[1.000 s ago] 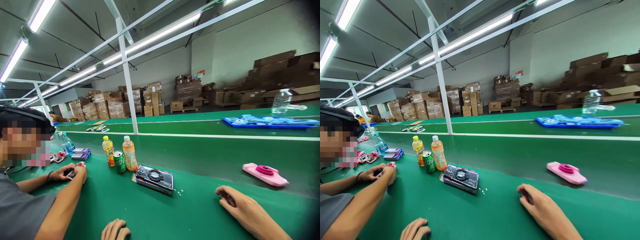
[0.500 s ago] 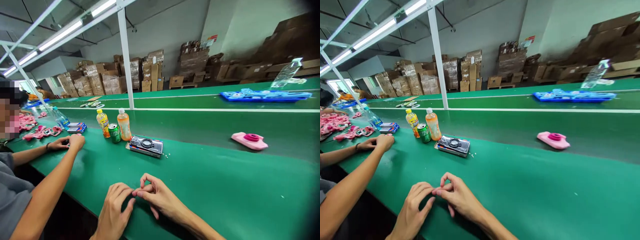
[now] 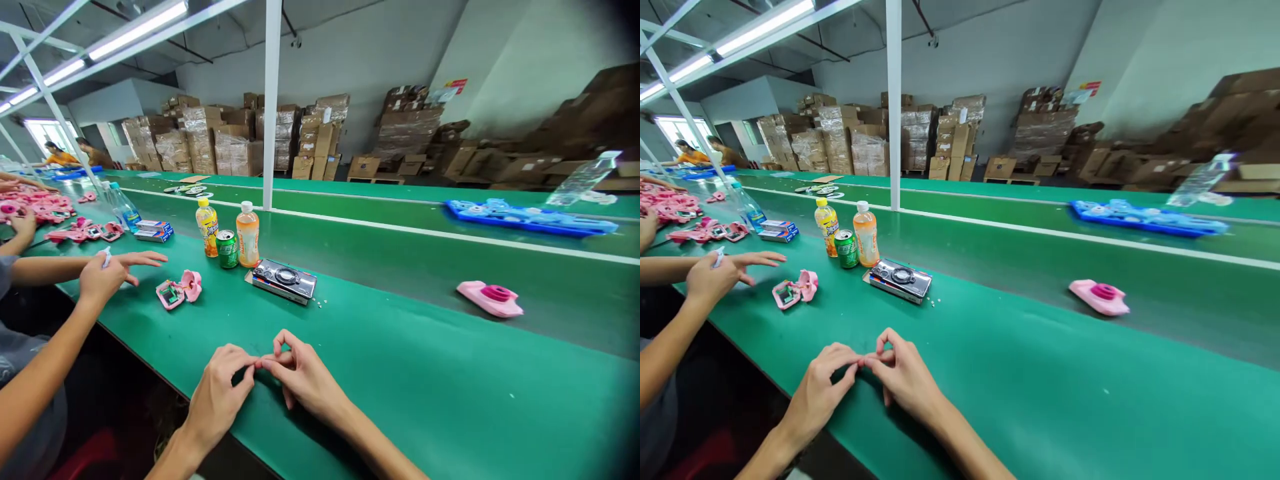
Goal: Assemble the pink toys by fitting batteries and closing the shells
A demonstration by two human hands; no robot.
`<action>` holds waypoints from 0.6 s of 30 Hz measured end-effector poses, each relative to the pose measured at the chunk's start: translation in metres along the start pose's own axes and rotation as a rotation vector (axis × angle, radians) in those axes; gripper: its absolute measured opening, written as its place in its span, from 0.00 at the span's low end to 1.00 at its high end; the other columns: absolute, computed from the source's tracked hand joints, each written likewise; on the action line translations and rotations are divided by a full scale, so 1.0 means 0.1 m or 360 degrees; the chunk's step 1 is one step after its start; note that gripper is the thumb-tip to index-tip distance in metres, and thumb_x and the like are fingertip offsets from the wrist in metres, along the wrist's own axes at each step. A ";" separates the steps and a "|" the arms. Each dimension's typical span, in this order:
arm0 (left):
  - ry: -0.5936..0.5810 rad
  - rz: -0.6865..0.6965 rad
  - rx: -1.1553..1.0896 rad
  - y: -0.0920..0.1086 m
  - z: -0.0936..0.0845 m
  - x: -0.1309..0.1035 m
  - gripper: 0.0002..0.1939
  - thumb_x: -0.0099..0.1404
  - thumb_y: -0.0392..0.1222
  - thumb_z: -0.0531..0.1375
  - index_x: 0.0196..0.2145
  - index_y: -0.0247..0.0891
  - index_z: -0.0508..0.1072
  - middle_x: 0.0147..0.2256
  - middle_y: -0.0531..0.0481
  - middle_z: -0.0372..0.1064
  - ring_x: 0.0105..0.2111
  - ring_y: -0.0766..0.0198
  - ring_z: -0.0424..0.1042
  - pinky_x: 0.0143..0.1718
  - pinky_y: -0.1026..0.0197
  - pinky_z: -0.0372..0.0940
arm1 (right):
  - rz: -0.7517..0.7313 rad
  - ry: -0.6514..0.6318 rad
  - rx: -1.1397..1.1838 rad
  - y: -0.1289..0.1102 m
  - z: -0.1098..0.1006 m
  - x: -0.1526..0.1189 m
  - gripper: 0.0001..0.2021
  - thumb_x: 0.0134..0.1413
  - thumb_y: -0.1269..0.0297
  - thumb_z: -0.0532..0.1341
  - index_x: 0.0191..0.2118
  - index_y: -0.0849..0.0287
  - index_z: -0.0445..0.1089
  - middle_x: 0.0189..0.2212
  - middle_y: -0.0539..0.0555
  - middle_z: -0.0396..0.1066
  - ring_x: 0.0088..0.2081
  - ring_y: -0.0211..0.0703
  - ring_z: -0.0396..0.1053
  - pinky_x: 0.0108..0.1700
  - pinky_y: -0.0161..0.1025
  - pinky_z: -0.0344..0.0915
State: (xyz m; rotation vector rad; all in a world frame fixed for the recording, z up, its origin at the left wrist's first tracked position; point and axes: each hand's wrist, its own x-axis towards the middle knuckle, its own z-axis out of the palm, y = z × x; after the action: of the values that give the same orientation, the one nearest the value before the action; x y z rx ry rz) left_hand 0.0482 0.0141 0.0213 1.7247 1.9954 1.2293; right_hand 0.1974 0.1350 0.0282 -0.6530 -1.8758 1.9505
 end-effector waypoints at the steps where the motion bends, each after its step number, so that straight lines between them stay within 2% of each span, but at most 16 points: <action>1: 0.0007 0.0017 0.0012 0.01 0.01 0.00 0.12 0.71 0.38 0.56 0.39 0.44 0.81 0.38 0.49 0.78 0.42 0.57 0.74 0.47 0.55 0.67 | -0.0015 0.0012 -0.0044 0.01 0.01 -0.02 0.26 0.55 0.39 0.66 0.36 0.52 0.52 0.25 0.45 0.77 0.12 0.31 0.61 0.12 0.27 0.45; 3: 0.0047 0.0030 0.0026 0.01 0.04 0.00 0.11 0.70 0.38 0.56 0.36 0.43 0.80 0.36 0.49 0.77 0.40 0.57 0.74 0.45 0.56 0.68 | -0.0026 0.0016 -0.0130 0.03 0.04 -0.04 0.25 0.57 0.38 0.63 0.36 0.52 0.53 0.23 0.44 0.75 0.12 0.33 0.61 0.13 0.28 0.45; 5: 0.0147 -0.0010 0.0047 -0.01 0.10 -0.01 0.12 0.69 0.38 0.56 0.33 0.42 0.79 0.33 0.49 0.77 0.38 0.58 0.75 0.42 0.58 0.68 | -0.0081 0.0043 -0.0270 0.05 0.08 -0.06 0.23 0.60 0.38 0.61 0.35 0.52 0.55 0.26 0.47 0.77 0.13 0.33 0.60 0.14 0.31 0.48; 7: 0.0297 -0.0103 0.0063 -0.05 0.12 -0.03 0.13 0.68 0.40 0.55 0.30 0.41 0.77 0.31 0.49 0.76 0.34 0.59 0.75 0.39 0.59 0.68 | -0.0220 0.0150 -0.0455 0.06 0.08 -0.06 0.22 0.62 0.39 0.60 0.33 0.53 0.57 0.30 0.52 0.79 0.16 0.35 0.63 0.19 0.33 0.53; 9: 0.0434 -0.0210 0.0056 -0.12 0.04 -0.05 0.14 0.69 0.44 0.54 0.31 0.41 0.78 0.30 0.49 0.77 0.32 0.59 0.76 0.37 0.60 0.69 | -0.0347 0.0324 -0.0603 0.07 0.01 -0.05 0.21 0.63 0.40 0.58 0.33 0.53 0.58 0.30 0.54 0.79 0.21 0.39 0.67 0.24 0.36 0.57; 10: 0.0480 -0.0283 0.0093 -0.16 -0.06 -0.04 0.16 0.69 0.47 0.53 0.33 0.41 0.78 0.31 0.49 0.77 0.32 0.59 0.76 0.37 0.60 0.69 | -0.0374 0.0409 -0.0650 0.07 -0.05 -0.05 0.20 0.64 0.40 0.58 0.33 0.52 0.59 0.28 0.54 0.78 0.23 0.41 0.67 0.25 0.36 0.57; 12: 0.0528 -0.0465 0.0254 -0.31 -0.39 0.03 0.21 0.71 0.54 0.50 0.36 0.41 0.78 0.33 0.48 0.78 0.34 0.57 0.77 0.40 0.60 0.69 | -0.0353 0.0512 -0.0723 0.06 -0.21 -0.03 0.19 0.63 0.40 0.58 0.37 0.52 0.62 0.26 0.52 0.77 0.22 0.42 0.66 0.26 0.38 0.56; 13: 0.0541 -0.0606 0.0438 -0.41 -0.60 0.10 0.24 0.72 0.56 0.46 0.37 0.41 0.77 0.34 0.47 0.78 0.38 0.56 0.77 0.42 0.59 0.69 | -0.0331 0.0532 -0.0770 0.05 -0.28 -0.01 0.19 0.63 0.40 0.58 0.40 0.52 0.63 0.25 0.51 0.76 0.21 0.42 0.65 0.26 0.38 0.57; 16: 0.0559 -0.0803 0.0579 -0.80 -1.25 0.40 0.28 0.73 0.53 0.39 0.36 0.38 0.75 0.37 0.38 0.77 0.42 0.49 0.77 0.47 0.54 0.66 | -0.0230 0.0521 -0.1021 -0.02 -0.38 0.09 0.19 0.62 0.42 0.59 0.44 0.53 0.66 0.25 0.50 0.74 0.24 0.44 0.68 0.28 0.39 0.58; 18: 0.0441 -0.0860 0.0653 -1.04 -1.54 0.62 0.21 0.69 0.56 0.49 0.39 0.38 0.74 0.38 0.38 0.77 0.42 0.46 0.76 0.44 0.53 0.66 | -0.0140 0.0486 -0.1209 -0.11 -0.26 0.25 0.18 0.61 0.45 0.60 0.44 0.55 0.69 0.26 0.51 0.74 0.28 0.47 0.71 0.31 0.39 0.60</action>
State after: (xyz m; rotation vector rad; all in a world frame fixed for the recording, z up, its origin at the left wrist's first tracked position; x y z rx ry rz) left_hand -0.1428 0.0070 0.0646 1.0497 2.7852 0.9511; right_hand 0.1907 0.1714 0.0368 -0.9788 -2.3566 0.9623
